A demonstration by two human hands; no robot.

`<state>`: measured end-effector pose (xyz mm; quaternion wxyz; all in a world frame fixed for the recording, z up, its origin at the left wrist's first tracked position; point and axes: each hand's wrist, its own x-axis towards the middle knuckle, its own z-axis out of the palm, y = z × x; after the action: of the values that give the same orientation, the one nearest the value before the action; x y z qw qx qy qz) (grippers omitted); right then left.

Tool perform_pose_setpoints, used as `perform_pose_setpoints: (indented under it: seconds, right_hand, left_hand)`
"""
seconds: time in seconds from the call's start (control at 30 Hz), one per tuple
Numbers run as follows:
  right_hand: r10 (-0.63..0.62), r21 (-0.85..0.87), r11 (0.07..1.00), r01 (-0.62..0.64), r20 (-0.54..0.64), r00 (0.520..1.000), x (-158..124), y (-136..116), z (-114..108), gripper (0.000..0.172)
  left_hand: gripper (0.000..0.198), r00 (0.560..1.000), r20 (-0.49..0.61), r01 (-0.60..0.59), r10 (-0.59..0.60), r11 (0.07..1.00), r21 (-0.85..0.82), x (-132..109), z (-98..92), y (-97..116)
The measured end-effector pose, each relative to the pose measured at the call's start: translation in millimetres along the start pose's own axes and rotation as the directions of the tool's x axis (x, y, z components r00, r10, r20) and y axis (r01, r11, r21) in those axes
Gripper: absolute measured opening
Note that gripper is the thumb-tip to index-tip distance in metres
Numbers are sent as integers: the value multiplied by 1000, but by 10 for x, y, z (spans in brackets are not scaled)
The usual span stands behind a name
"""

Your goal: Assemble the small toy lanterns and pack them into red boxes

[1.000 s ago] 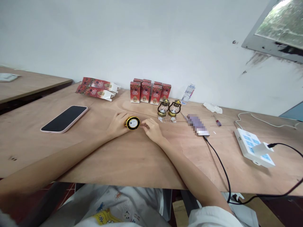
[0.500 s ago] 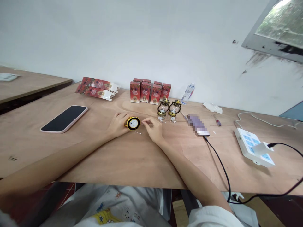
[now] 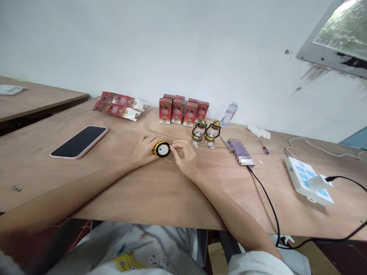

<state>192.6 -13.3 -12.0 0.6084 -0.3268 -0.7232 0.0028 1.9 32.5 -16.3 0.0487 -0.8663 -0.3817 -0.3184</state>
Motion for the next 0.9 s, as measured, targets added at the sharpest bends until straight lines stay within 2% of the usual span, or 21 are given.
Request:
perform_pose_setpoints:
  seconds: [0.1, 0.23, 0.3, 0.43, 0.63, 0.73, 0.9]
  right_hand:
    - [-45, -6, 999, 45, 14, 999, -16, 6, -5, 8]
    - [-115, 14, 993, 114, 171, 979, -20, 9, -41, 16]
    - [-169, 43, 986, 164, 201, 965, -17, 21, -46, 19]
    - [-294, 41, 956, 291, 170, 941, -28, 77, -14, 21]
    - [-351, 3, 936, 352, 91, 932, -68, 165, 26, 24]
    - [-378, -46, 922, 385, 112, 919, -61, 178, 3, 28]
    - [-486, -101, 856, 508, 182, 855, -32, 186, -35, 30]
  left_hand:
    - [29, 1000, 7, 2, -2, 1000, 6, -1, 0, -2]
    - [32, 1000, -11, -28, 29, 999, 21, -8, 14, -7]
    - [33, 998, -21, -62, 63, 998, 32, -12, 23, -8]
    - [35, 994, -18, -102, 104, 993, 61, -13, 38, -7]
    - [35, 994, -22, -106, 108, 990, 91, -12, 43, -6]
    - [34, 992, -26, -117, 120, 988, 100, -17, 44, -5]
    - [33, 991, -19, -128, 131, 985, 117, -21, 52, -4]
